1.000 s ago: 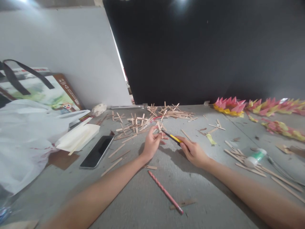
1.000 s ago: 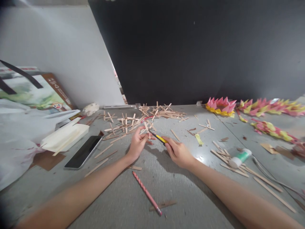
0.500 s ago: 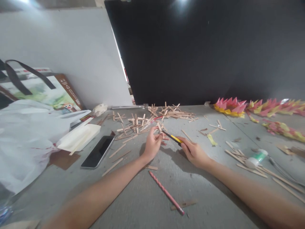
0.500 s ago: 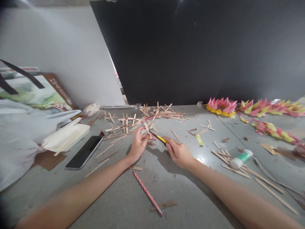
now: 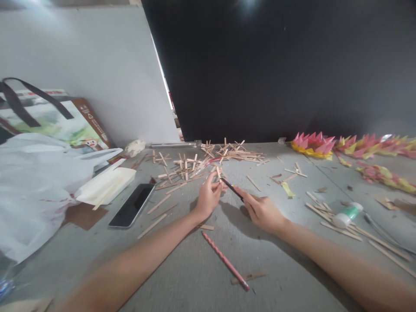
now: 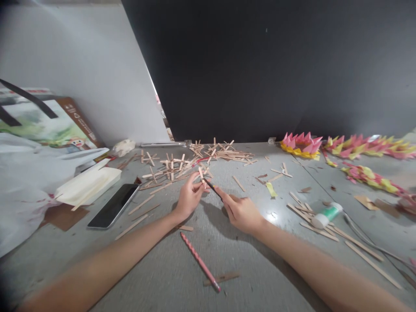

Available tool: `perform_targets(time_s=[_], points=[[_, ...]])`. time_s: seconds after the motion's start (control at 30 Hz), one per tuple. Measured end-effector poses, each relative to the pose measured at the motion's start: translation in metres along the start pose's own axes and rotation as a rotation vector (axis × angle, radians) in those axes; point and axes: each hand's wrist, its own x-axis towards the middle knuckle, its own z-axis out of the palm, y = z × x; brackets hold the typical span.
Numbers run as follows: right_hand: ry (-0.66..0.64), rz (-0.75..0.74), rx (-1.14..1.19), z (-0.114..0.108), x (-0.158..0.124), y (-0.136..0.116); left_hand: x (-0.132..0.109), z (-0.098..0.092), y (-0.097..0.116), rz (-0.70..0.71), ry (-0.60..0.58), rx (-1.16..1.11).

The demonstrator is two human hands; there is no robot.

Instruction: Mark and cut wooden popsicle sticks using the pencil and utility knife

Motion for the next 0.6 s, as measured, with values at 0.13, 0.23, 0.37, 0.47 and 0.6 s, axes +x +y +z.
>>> perform_targets(time_s=[0.13,0.23,0.37,0.47,0.6], points=[[-0.01,0.028,0.003,0.0005,-0.0014,-0.0083,-0.0015,-0.0005,0.0008,0.028,-0.02,0.045],[-0.01,0.032,0.017,-0.0004,-0.0028,-0.0103,-0.0025,-0.001,0.0005,0.065,-0.036,0.123],[-0.005,0.036,0.025,-0.0007,-0.0044,-0.0107,-0.0032,-0.0013,0.0005,0.101,-0.071,0.186],[-0.015,0.053,0.027,0.0001,-0.0047,-0.0111,-0.0043,-0.0008,0.0002,0.08,-0.108,0.174],[-0.013,0.053,0.025,0.0,-0.0041,-0.012,-0.0053,0.0007,-0.0005,0.002,-0.157,0.062]])
